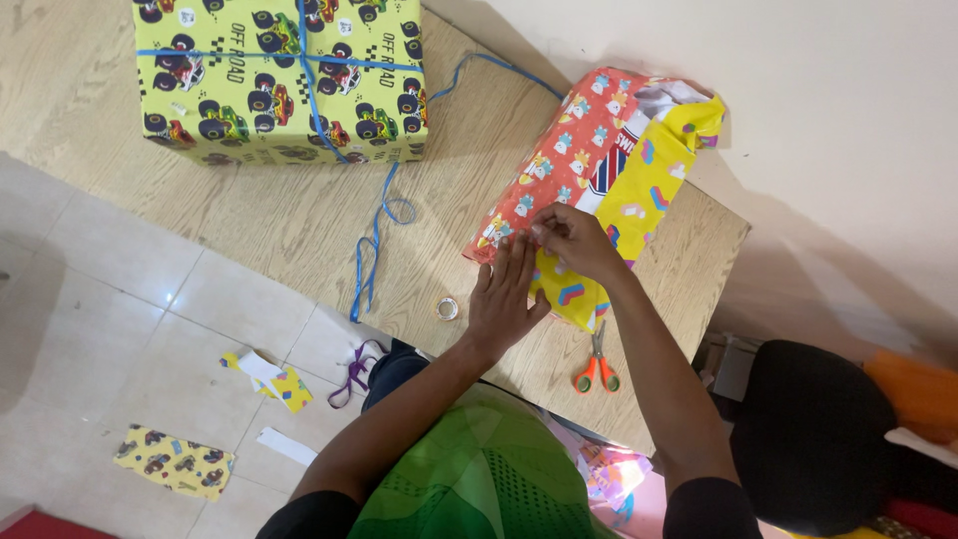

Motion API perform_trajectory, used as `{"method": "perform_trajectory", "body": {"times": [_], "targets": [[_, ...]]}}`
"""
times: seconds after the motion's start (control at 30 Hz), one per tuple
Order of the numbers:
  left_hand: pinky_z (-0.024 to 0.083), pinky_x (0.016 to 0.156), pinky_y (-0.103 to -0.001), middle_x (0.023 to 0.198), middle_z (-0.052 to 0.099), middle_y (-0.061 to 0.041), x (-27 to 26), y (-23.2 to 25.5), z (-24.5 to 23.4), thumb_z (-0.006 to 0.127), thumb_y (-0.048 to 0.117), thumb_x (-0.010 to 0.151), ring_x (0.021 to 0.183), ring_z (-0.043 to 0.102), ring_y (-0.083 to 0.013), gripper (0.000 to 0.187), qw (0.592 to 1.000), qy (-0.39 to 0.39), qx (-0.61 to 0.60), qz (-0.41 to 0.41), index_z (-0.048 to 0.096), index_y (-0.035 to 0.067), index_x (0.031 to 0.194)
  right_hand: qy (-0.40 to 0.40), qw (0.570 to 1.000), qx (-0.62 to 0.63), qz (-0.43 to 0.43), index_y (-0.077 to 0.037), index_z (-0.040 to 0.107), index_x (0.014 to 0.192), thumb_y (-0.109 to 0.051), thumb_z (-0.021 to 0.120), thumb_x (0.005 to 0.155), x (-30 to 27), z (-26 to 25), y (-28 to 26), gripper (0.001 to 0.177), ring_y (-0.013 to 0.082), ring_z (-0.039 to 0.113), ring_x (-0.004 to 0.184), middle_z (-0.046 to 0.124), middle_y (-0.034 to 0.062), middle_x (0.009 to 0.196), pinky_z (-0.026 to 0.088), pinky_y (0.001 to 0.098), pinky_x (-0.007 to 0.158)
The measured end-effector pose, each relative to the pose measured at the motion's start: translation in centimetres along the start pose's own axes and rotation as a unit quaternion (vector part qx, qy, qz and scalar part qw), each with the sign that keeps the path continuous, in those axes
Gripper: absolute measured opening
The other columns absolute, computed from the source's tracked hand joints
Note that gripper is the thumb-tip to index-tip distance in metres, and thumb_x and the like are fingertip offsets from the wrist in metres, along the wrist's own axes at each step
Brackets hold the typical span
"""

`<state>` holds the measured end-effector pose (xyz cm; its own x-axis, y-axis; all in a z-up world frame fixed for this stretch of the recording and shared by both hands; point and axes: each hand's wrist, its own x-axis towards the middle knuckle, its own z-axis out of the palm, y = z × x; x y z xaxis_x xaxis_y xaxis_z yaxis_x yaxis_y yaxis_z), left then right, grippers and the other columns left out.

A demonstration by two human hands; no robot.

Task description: The person wraps a rectangular gift box with red and yellow patterned paper on a wooden table. They fold the paper edges, cut tape with scissors, and apply tape to secure the folds. A second already-wrapped gift with a blue ribbon is visible nearby.

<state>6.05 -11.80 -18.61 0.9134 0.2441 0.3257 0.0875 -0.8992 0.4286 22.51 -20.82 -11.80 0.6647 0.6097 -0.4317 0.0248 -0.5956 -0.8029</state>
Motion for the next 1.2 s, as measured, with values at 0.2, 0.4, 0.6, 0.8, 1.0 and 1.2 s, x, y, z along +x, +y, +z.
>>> {"method": "perform_trajectory", "body": {"times": [0.2,0.4,0.6,0.8,1.0,1.2], "targets": [[0.038,0.102,-0.043,0.165,0.040,-0.012,-0.3,-0.1,0.0,0.056,0.042,0.093,0.148,0.043,-0.0256,0.073,0.998,0.029,-0.052,-0.017,0.047,0.003,0.153,-0.045,0.998,0.026,0.020,-0.002,0.066,0.111,-0.018,0.065,0.099,1.5,-0.6,0.6,0.020,0.0067,0.062,0.068,0.067,0.0021,0.085,0.052,0.0252,0.049],[0.037,0.104,-0.044,0.160,0.045,-0.017,-0.9,-0.3,0.6,0.064,0.040,0.092,0.146,0.046,-0.0270,0.068,0.993,0.074,-0.090,-0.022,0.051,0.001,0.145,-0.068,0.996,0.043,-0.050,0.000,0.067,0.113,-0.013,0.066,0.101,2.5,-1.2,2.3,0.017,0.0050,0.062,0.077,0.067,0.0017,0.093,0.052,0.0226,0.058],[0.037,0.099,-0.041,0.151,0.052,-0.016,-1.1,-0.3,0.9,0.072,0.038,0.087,0.140,0.051,-0.0278,0.069,0.992,0.078,-0.092,-0.031,0.051,0.001,0.142,-0.073,0.997,0.012,0.025,-0.002,0.064,0.110,-0.017,0.065,0.101,2.0,-0.6,-0.4,0.017,0.0112,0.057,0.057,0.062,0.0028,0.081,0.049,0.0291,0.047],[0.038,0.101,-0.042,0.145,0.054,-0.018,-0.9,-0.4,0.8,0.074,0.038,0.085,0.137,0.053,-0.0294,0.071,0.988,0.087,-0.122,-0.035,0.050,0.000,0.140,-0.055,0.992,-0.099,0.058,-0.010,0.063,0.113,-0.025,0.061,0.102,0.4,-0.1,-4.4,0.019,0.0139,0.059,0.049,0.060,0.0028,0.077,0.049,0.0302,0.046],[0.040,0.100,-0.044,0.146,0.053,-0.018,-0.6,-0.3,0.1,0.073,0.039,0.084,0.138,0.052,-0.0312,0.077,0.989,0.073,-0.119,-0.041,0.048,-0.002,0.143,-0.076,0.991,-0.095,0.062,-0.011,0.060,0.114,-0.026,0.060,0.102,0.5,-0.3,-4.8,0.019,0.0133,0.060,0.049,0.059,0.0019,0.079,0.050,0.0298,0.047],[0.041,0.097,-0.043,0.146,0.053,-0.020,-0.2,-0.1,-0.3,0.071,0.041,0.082,0.136,0.052,-0.0320,0.078,0.992,0.054,-0.100,-0.045,0.050,-0.002,0.144,-0.090,0.991,-0.067,0.067,-0.010,0.059,0.110,-0.026,0.059,0.103,1.0,-0.5,-3.3,0.018,0.0125,0.058,0.048,0.057,0.0025,0.075,0.048,0.0292,0.047]]}}
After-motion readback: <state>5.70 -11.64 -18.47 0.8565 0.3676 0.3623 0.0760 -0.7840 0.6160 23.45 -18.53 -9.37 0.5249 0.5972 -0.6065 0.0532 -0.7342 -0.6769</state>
